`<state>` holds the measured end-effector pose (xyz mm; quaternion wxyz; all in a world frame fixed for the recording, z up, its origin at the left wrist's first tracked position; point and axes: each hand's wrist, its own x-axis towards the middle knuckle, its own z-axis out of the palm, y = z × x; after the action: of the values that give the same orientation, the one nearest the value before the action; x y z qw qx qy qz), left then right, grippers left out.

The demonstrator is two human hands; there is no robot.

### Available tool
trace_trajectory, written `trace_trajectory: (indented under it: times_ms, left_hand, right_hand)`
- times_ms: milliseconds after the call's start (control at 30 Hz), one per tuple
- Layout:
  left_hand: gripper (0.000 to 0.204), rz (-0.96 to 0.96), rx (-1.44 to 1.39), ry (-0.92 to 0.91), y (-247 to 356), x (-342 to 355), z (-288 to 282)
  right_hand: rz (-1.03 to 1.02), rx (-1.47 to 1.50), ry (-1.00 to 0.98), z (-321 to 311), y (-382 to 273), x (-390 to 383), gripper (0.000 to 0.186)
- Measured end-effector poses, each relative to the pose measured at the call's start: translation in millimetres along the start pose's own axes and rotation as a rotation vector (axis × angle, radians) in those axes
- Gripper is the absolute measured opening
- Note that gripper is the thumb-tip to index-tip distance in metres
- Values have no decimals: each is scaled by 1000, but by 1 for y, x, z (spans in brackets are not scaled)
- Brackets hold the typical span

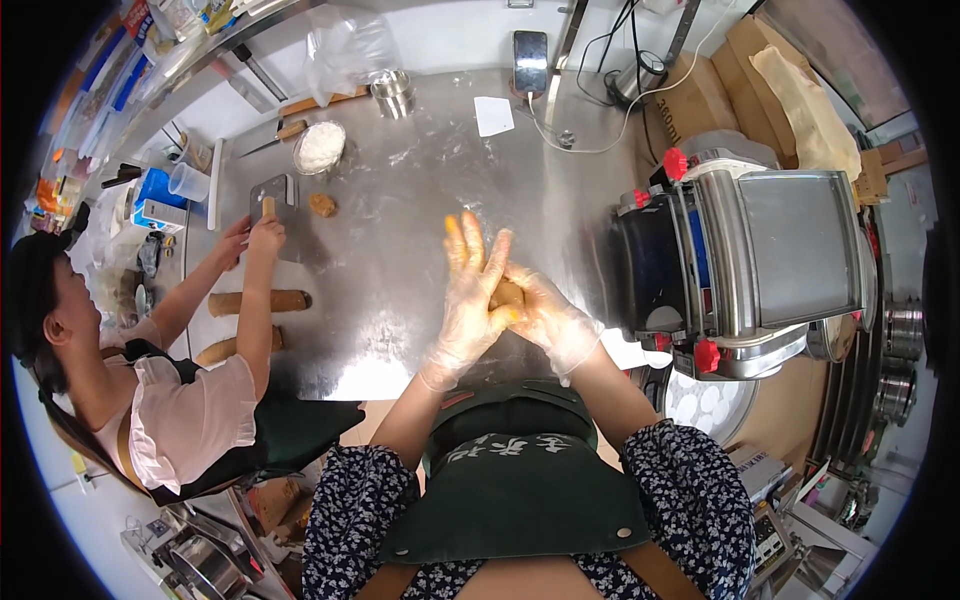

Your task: Prepare dough portions by rolling and shaping them on a workbench.

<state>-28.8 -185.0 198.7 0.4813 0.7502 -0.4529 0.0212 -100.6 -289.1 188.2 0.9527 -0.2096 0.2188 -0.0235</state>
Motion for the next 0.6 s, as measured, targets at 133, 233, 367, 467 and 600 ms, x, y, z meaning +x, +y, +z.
trace_trajectory:
  times_ms: [133, 233, 367, 467, 600]
  left_hand:
    - [49, -361, -742, 166, -5, -18, 23]
    - [46, -515, -696, 163, 14, -19, 24]
    - [53, -144, -97, -9, -7, -8, 5]
    - [53, -131, -316, -45, -3, -18, 6]
    - [39, -479, -802, 290, -3, -31, 33]
  right_hand:
    - [25, 40, -57, 4, 16, 3, 42]
    - [-356, 82, 195, 13, 34, -2, 42]
    - [30, 85, -48, -4, 5, 2, 39]
    - [75, 122, -254, -27, 10, 11, 38]
    - [-299, 126, -44, -10, 48, 0, 51]
